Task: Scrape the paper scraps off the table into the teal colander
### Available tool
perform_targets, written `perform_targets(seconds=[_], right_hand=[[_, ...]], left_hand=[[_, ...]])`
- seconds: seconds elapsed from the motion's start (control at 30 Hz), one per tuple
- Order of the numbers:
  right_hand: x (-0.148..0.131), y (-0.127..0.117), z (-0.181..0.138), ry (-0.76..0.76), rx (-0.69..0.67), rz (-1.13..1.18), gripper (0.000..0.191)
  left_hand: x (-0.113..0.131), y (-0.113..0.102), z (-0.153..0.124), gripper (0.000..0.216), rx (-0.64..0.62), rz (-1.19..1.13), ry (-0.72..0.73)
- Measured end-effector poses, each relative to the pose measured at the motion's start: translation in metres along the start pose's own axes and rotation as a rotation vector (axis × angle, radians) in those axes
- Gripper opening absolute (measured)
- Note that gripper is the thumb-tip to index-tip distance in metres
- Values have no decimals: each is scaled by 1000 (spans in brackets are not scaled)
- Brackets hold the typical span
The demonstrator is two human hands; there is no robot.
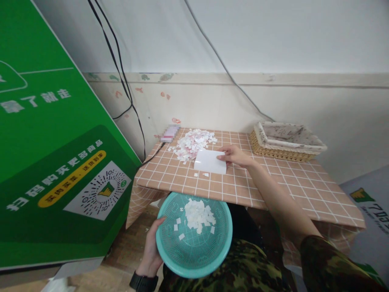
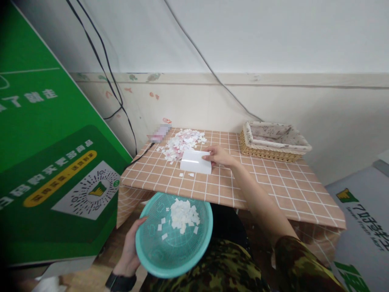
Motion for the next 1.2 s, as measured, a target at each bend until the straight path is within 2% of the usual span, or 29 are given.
perform_targets(seconds=[0.2, 0.3, 0.37, 0.53, 0.63, 0.97, 1.2], right_hand=[[-8, 52, -22, 3, -325, 20, 40], [-15, 72, -30, -23, -429, 23, 40], [-19, 70, -29, -50, -378, 21, 38], [-20, 31, -11, -137, 75, -4, 41], [-17, 19, -4, -182, 207, -57, 41], [-24, 40, 12, -301, 208, -147, 27], [-33, 46, 22, -338, 168, -260, 26]], left_hand=[[3, 5, -5, 11, -7, -6, 21], [3, 6, -7, 15, -38, 3, -12], [3, 5, -7, 16, -55, 1, -20], [4, 0, -2, 14, -39, 6, 9], [4, -2, 2, 13, -48, -2, 7], [9, -4, 0, 13, -8, 21, 36], [12, -10, 1, 11, -21, -8, 57]])
Point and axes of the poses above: each hand's wrist, its own z-axis towards the middle knuckle, its own y-axis out of the palm, x = y × z, the point moved 5 cm from there along z, towards the middle knuckle, and after that the axes turned 11 degrees about x, right-handed, at the moved point
